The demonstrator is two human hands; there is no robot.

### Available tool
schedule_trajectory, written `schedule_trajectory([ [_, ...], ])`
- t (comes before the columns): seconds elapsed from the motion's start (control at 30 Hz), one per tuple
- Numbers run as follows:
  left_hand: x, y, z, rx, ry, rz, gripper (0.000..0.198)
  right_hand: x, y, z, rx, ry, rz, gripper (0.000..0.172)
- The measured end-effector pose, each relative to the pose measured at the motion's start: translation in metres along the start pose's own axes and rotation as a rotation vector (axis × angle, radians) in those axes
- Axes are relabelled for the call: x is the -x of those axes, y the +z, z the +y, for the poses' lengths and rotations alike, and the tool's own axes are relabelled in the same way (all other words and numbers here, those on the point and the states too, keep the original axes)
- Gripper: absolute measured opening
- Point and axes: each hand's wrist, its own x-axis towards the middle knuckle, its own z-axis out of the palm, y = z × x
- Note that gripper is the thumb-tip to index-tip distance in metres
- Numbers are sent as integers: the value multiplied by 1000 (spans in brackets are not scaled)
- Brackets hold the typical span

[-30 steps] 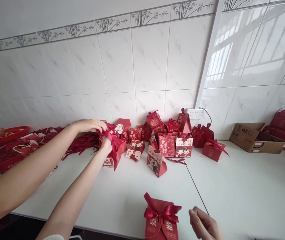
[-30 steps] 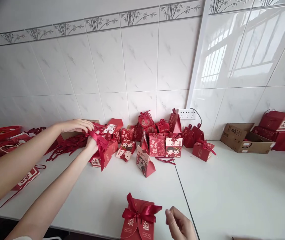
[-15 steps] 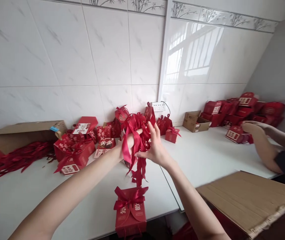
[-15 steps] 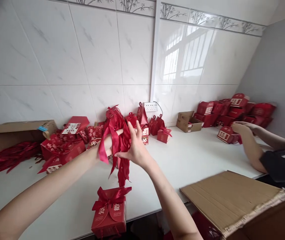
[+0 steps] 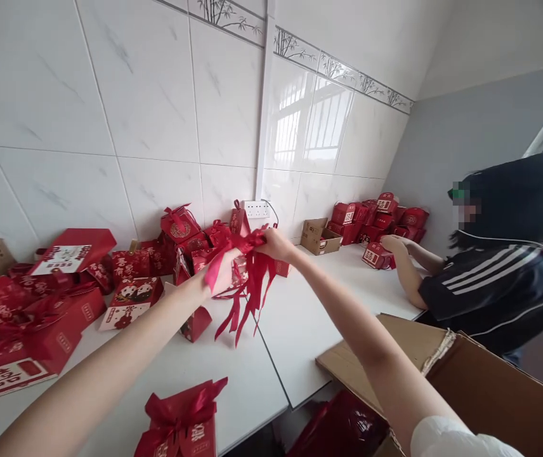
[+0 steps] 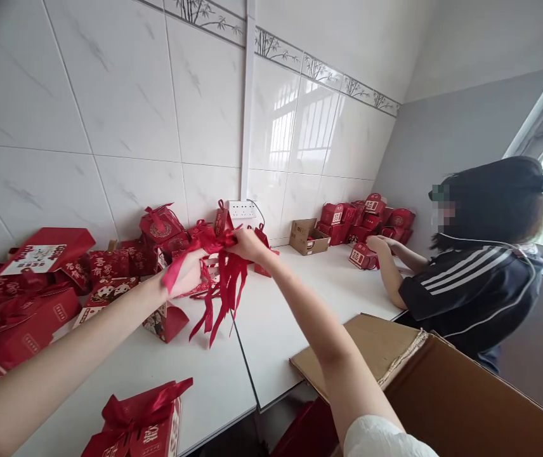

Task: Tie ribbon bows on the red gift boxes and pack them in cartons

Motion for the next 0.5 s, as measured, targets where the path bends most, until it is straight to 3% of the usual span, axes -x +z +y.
schedule_trajectory([
  [0.13,33,-24,-10,-452,-49,13,35,10,-41,77,128,236,84,8],
  [0.23,74,-54,-19,-756,-129,-144,36,27,-79,138,250,443,134,8],
  [0.3,101,-77,-30,-821,-160,-160,34,39,-103,174,340,581,175,13],
  [0.37,126,-101,-44,-837,-177,-64,36,52,-122,203,426,694,212,20],
  [0.5,167,-143,-78,-852,-111,286,35,74,-135,243,566,816,244,29],
])
